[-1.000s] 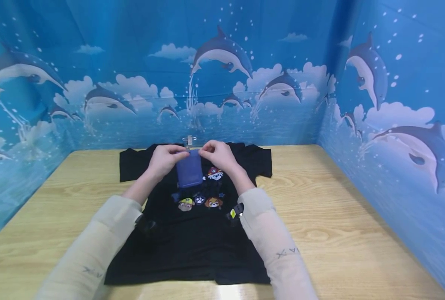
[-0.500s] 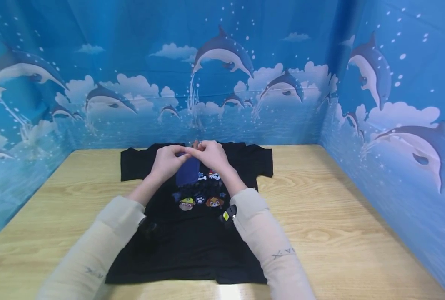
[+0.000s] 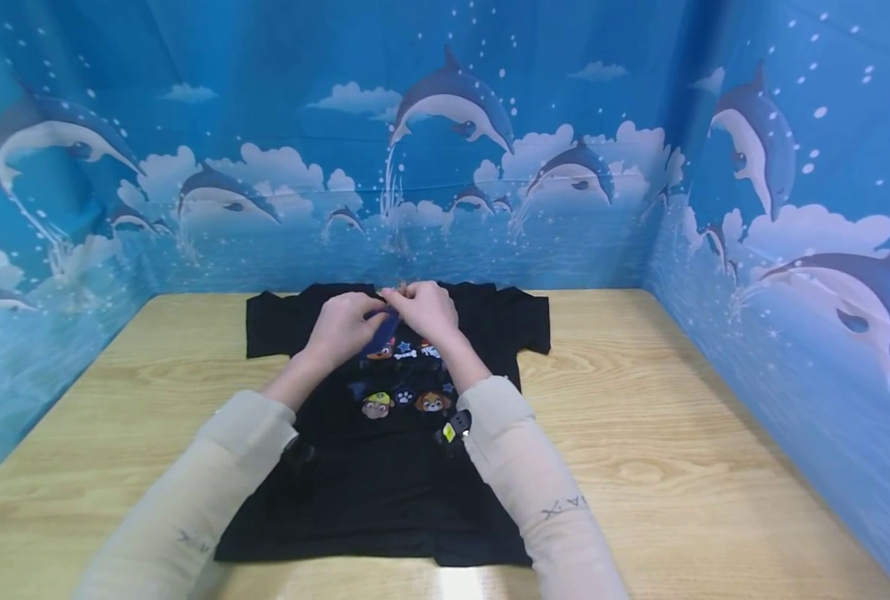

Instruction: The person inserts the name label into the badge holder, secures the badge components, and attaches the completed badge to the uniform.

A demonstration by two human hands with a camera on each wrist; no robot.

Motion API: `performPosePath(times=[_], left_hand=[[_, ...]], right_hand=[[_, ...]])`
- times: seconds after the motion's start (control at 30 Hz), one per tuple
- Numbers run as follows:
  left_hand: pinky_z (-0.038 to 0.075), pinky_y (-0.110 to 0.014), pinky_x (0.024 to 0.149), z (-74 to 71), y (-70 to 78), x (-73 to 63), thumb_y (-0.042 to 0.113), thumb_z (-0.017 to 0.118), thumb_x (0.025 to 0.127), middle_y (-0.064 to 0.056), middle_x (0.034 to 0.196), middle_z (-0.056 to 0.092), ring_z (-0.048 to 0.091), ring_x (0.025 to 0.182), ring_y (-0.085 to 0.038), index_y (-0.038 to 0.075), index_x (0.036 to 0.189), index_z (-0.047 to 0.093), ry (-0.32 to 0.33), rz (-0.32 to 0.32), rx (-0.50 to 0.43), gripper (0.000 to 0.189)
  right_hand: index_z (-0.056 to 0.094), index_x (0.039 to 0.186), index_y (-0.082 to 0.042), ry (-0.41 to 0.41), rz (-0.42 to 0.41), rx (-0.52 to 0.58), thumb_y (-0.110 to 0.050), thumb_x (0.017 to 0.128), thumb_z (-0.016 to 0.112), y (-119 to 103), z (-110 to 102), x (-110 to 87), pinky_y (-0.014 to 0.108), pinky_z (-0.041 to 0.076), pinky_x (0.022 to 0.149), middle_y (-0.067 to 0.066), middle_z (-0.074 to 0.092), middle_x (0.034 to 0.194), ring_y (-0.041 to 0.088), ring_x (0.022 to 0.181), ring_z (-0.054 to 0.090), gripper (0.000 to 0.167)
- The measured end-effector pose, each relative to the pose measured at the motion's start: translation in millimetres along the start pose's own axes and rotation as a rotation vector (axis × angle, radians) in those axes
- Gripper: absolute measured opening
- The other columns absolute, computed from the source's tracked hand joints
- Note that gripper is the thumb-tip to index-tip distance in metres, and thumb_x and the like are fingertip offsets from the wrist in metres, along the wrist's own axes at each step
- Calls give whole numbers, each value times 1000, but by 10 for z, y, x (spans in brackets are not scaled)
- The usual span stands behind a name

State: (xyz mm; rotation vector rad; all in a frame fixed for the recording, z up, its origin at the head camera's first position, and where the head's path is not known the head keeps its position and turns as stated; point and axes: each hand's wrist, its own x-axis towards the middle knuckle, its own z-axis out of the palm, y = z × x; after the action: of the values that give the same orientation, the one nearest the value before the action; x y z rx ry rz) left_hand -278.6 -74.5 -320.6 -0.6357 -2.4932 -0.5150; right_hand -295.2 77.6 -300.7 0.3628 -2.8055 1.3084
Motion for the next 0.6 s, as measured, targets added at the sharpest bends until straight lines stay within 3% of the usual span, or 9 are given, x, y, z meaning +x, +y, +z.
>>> performPosePath(times=[0.13,0.3,0.47,0.6], left_hand=[[49,-36,73,13,11,-10,14,65,87,-8,83,68,63,77,-20,5,89,73,-12,-37,2,12],[50,-36,71,3,8,-18,17,63,89,-9,89,67,62,80,-21,5,96,71,-27,-96,-74,16],[44,-31,60,-24,-13,-15,21,58,92,-5,87,66,56,66,-17,9,108,69,-64,-148,-179,23],[40,-30,56,-49,-22,-15,20,57,92,-4,85,64,51,61,-16,11,115,67,-89,-189,-236,26]], right_hand=[[67,79,-6,-11,30,24,-40,92,55,-3,-1,1,29,46,59,14,67,86,23,77,64,39],[66,90,-5,-49,38,117,-37,94,53,29,0,28,35,49,68,16,66,90,29,85,63,35],[58,90,-3,-103,10,143,-35,96,49,70,11,41,40,50,72,12,62,89,29,84,61,34],[54,92,-3,-151,-34,141,-32,98,45,62,15,35,33,49,67,10,58,84,26,78,58,31]])
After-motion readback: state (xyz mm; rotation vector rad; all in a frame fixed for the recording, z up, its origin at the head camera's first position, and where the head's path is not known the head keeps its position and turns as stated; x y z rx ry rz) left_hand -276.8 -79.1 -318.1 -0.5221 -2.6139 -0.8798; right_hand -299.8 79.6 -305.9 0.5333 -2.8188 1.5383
